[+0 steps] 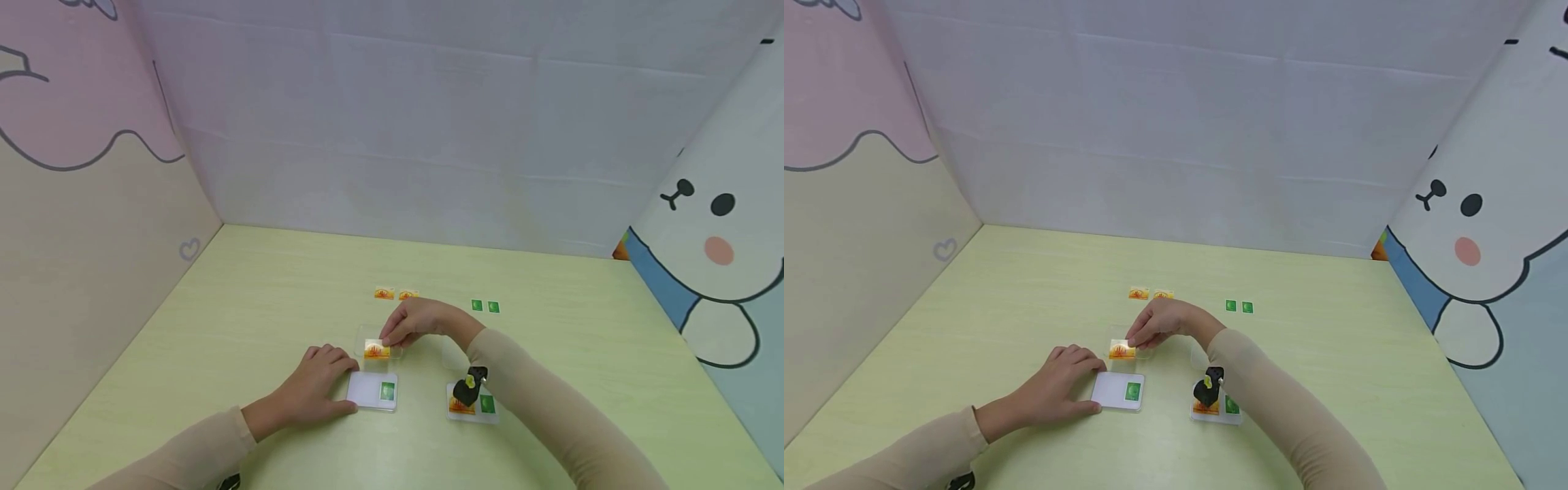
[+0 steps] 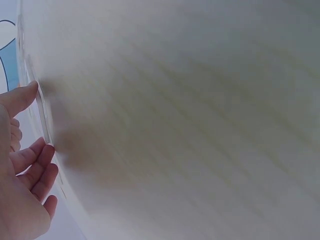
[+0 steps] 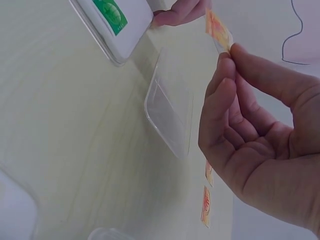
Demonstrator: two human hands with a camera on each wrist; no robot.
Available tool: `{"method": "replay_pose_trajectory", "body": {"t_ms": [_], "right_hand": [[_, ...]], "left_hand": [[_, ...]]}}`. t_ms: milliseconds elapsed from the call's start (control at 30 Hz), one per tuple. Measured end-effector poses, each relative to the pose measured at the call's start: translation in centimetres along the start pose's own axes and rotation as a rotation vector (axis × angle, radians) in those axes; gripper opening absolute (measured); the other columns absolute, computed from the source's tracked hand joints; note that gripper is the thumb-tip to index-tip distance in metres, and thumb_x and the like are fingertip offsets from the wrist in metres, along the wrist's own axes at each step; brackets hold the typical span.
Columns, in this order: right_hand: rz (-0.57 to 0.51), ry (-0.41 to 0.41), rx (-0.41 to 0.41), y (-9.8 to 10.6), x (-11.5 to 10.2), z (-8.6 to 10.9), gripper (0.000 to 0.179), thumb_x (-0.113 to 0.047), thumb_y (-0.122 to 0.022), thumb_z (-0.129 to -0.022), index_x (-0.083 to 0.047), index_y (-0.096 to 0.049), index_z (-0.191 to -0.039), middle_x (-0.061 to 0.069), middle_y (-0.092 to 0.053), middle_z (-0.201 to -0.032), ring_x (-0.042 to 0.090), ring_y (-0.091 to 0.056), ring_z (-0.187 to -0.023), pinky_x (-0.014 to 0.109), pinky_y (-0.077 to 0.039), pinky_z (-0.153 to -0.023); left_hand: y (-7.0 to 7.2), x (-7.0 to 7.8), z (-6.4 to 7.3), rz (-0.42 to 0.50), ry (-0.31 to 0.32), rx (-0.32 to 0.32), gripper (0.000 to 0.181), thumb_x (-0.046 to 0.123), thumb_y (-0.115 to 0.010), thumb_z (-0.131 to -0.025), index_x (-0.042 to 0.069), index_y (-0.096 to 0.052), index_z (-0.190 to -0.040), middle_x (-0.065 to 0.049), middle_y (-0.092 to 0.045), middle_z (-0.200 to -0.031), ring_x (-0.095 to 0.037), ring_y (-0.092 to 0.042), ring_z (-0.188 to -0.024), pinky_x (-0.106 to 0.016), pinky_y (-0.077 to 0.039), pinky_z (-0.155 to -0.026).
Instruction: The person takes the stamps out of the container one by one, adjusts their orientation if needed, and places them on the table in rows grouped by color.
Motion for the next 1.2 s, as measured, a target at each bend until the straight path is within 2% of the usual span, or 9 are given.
{"method": "replay_pose_trajectory", "body": {"t_ms": [367, 867, 1200], "right_hand": [[0.023, -0.006, -0.028, 0.12, -0.50, 0.01, 0.016, -0.013, -0.070, -0.086, -0.002, -0.074, -0.097, -0.005, -0.069, -0.074, 0.008, -0.060, -0.067, 0.025, -0.055, -0.071], [0.032, -0.006, -0.011, 0.41, -0.87, -0.11, 0.017, -0.012, -0.071, -0.086, -0.002, -0.074, -0.098, -0.004, -0.069, -0.073, 0.008, -0.059, -0.066, 0.022, -0.054, -0.068], [0.013, -0.005, 0.007, 0.66, -0.91, -0.17, 0.018, -0.013, -0.071, -0.086, 0.000, -0.073, -0.099, -0.004, -0.070, -0.077, 0.007, -0.061, -0.067, 0.023, -0.055, -0.070]], "left_hand": [[0.13, 0.18, -0.11, 0.010, 0.005, -0.010, 0.048, 0.044, -0.077, -0.074, 0.015, -0.062, -0.111, 0.002, -0.062, -0.110, -0.016, -0.050, -0.106, -0.043, -0.035, -0.094], [0.25, 0.48, 0.21, 0.014, 0.003, -0.006, 0.048, 0.044, -0.077, -0.074, 0.016, -0.062, -0.110, 0.003, -0.062, -0.110, -0.015, -0.051, -0.106, -0.043, -0.036, -0.093], [0.08, 0.60, 0.45, 0.010, -0.015, 0.004, 0.048, 0.047, -0.076, -0.075, 0.017, -0.062, -0.110, 0.004, -0.062, -0.110, -0.015, -0.051, -0.106, -0.043, -0.036, -0.093]]}}
Point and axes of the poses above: each hand's wrist, its own z-axis away from the middle knuckle, its own y-axis out of the back of the hand, x = y × z, the point moved 3 cm from there along -z, towards the middle knuckle
